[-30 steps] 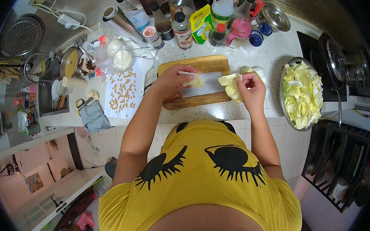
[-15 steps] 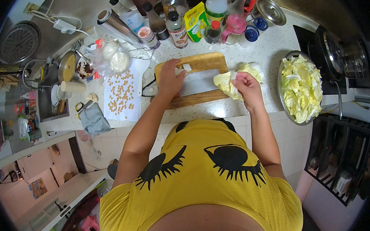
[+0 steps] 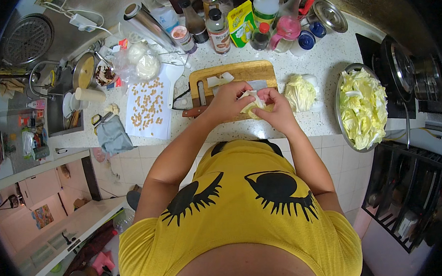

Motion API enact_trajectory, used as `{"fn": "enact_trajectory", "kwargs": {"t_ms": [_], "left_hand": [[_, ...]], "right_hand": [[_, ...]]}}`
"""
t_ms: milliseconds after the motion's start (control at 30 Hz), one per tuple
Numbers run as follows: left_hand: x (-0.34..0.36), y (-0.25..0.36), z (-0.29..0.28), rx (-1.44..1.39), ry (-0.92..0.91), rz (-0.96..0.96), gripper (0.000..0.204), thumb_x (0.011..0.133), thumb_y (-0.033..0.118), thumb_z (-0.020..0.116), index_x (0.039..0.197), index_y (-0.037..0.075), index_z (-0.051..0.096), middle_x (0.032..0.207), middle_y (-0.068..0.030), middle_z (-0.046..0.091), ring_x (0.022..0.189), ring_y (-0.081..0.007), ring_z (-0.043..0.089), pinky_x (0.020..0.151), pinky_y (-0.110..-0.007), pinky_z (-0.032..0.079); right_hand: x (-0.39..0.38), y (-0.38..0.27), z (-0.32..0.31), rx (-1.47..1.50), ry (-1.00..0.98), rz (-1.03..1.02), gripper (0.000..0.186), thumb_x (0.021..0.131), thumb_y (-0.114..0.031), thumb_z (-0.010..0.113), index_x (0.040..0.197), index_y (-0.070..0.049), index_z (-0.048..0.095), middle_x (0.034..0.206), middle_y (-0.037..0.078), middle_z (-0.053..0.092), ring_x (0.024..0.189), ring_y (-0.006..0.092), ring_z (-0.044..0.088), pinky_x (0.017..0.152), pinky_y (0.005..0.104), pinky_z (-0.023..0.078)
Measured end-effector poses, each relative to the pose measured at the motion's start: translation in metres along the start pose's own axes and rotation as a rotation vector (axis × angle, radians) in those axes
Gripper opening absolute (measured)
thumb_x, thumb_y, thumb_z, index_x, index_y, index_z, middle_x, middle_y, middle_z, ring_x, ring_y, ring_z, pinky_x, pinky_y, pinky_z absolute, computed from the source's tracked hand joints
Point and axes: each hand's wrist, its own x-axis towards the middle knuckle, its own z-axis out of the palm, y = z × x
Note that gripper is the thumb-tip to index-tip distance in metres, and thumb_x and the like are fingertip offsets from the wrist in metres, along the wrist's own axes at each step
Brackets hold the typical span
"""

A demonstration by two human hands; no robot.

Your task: The person cuts cabbage leaves into smaller pieces using a knife on a wooden cutting board and places the pieces into a metal bowl. The person repeatedly picks up cabbage, slices it, and transfers the cut pieces to the bowl.

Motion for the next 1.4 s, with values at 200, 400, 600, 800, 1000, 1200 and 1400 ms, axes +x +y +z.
{"fn": "enact_trajectory", "kwargs": {"t_ms": [200,400,600,800,1000,1200,1400], "left_hand": [[-0.006,-0.007,0.0,-0.023,0.044,0.03,0.018,0.079,0.01,0.067,0.093,0.001,0.059,0.082,-0.0081,0.061,0.068,-0.0142,0.055,0.062,-0.027,0.045],[-0.019,-0.021,0.004,-0.01,0.09,0.203,0.014,0.081,0.008,0.063,0.094,0.004,0.058,0.092,-0.0082,0.061,0.076,-0.0197,0.06,0.065,-0.029,0.047],[-0.03,0.008,0.007,0.368,0.184,0.37,0.019,0.079,0.01,0.069,0.094,0.005,0.059,0.093,-0.0108,0.063,0.083,-0.0253,0.063,0.069,-0.034,0.05],[-0.032,-0.015,0.009,0.265,0.257,0.064,0.017,0.081,0.015,0.068,0.092,0.004,0.062,0.083,-0.0092,0.064,0.069,-0.0192,0.062,0.06,-0.031,0.048],[-0.019,-0.111,-0.032,0.069,0.52,-0.306,0.017,0.08,0.018,0.07,0.091,0.005,0.065,0.072,-0.0018,0.06,0.059,-0.0087,0.051,0.054,-0.024,0.042],[-0.016,-0.12,-0.055,-0.165,0.525,-0.506,0.021,0.077,0.02,0.071,0.089,0.003,0.065,0.067,-0.003,0.058,0.057,-0.0109,0.05,0.056,-0.029,0.044],[-0.012,-0.09,-0.03,0.224,0.347,-0.141,0.022,0.078,0.022,0.072,0.088,0.003,0.064,0.066,-0.0098,0.06,0.058,-0.0181,0.056,0.056,-0.031,0.044]], "right_hand": [[0.002,0.006,-0.003,-0.023,0.034,0.099,0.03,0.07,-0.007,0.076,0.095,-0.003,0.06,0.089,0.003,0.062,0.082,0.0112,0.056,0.077,0.0258,0.045],[0.0,0.0,0.003,-0.013,0.11,0.015,0.022,0.071,-0.001,0.073,0.09,-0.003,0.062,0.085,0.004,0.062,0.079,0.0138,0.057,0.073,0.0271,0.046],[-0.004,-0.014,0.006,-0.301,0.167,-0.205,0.018,0.07,-0.003,0.073,0.085,-0.003,0.063,0.084,0.008,0.062,0.081,0.0224,0.061,0.072,0.032,0.047],[-0.004,-0.005,0.01,-0.214,0.083,-0.1,0.04,0.073,-0.01,0.076,0.108,-0.002,0.06,0.094,0.011,0.06,0.079,0.0197,0.059,0.071,0.0284,0.048],[-0.013,0.026,-0.004,0.07,0.159,0.248,0.065,0.081,-0.018,0.073,0.134,0.0,0.039,0.109,0.009,0.051,0.078,0.0102,0.053,0.072,0.0247,0.048],[-0.029,0.077,-0.006,0.026,0.175,0.335,0.064,0.082,-0.017,0.071,0.134,0.002,0.039,0.106,0.01,0.053,0.081,0.0123,0.056,0.072,0.0259,0.049],[0.001,0.047,0.029,0.245,0.057,0.366,0.069,0.082,-0.014,0.071,0.137,0.001,0.033,0.12,0.012,0.049,0.101,0.0152,0.054,0.088,0.0288,0.047]]}}
